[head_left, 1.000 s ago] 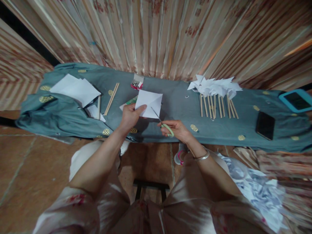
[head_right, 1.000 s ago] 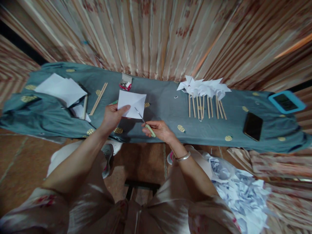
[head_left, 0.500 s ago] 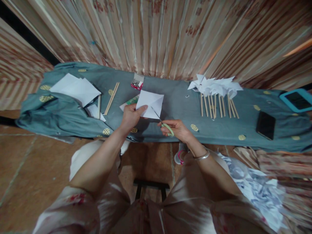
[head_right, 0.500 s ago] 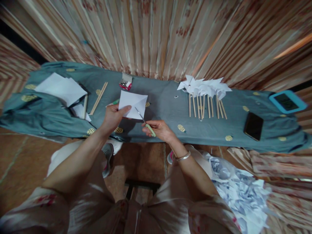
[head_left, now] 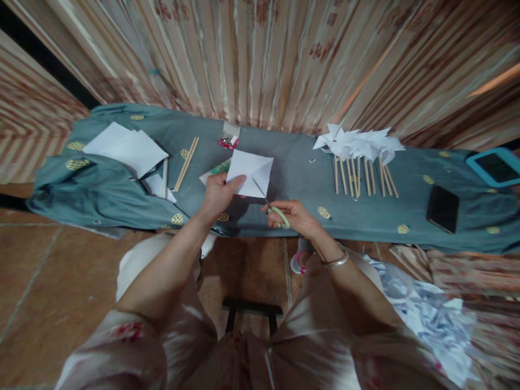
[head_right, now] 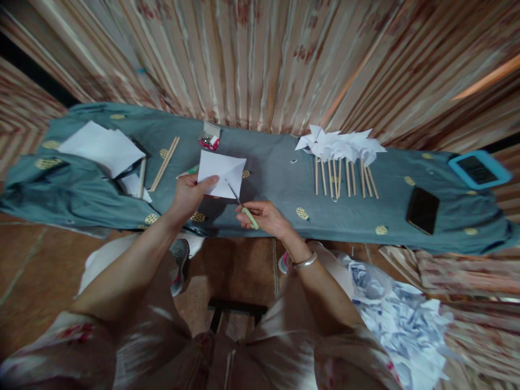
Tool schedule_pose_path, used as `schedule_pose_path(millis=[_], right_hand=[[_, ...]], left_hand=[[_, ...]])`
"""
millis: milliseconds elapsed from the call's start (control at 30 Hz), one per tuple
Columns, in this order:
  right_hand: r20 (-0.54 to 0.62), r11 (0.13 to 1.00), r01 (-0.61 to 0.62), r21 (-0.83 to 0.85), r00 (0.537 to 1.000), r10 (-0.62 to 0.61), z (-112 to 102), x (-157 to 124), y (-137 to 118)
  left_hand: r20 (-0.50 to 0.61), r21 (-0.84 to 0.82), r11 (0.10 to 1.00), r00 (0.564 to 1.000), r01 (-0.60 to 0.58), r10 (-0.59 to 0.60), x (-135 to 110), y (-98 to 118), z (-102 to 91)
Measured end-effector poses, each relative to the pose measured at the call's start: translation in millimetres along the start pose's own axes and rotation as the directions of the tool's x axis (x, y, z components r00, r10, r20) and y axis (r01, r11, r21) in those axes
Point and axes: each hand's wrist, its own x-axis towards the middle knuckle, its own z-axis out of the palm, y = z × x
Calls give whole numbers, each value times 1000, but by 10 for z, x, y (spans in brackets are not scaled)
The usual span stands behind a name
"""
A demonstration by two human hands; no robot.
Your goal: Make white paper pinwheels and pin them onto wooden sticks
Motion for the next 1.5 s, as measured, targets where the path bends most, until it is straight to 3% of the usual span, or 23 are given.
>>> schedule_pose_path(millis=[267,400,567,733,933,1133,1367,1500], right_hand=[[73,994,-36,-103,996,44,-207,-136,-155],[-51,995,26,-100,998,-31,-359,-148,-192],[-301,971,227,-77,923,-240,-446,-34,-200],[-371,948,296,-120,872,-319,-506,80,-223],[-266,956,258,-136,920,-286,-522,144,-190],[-231,975,207,-80,948,-220,-488,133,-171],[-252,973,207,-100,941,-226,-452,121,-172],[-348,952,262,-159,887,-303,-449,156,-142]], left_hand=[[-114,-100,995,993,26,-37,69,61,-80],[-104,-86,995,993,44,-53,57,38,-68],[25,10,995,995,95,-95,-20,0,-14],[215,108,978,956,177,-197,-108,0,41],[320,232,957,915,176,-246,-164,-35,94],[335,257,942,894,216,-296,-192,-30,103],[317,163,960,909,229,-270,-179,-4,129],[223,-92,963,948,253,-227,-139,-23,168]])
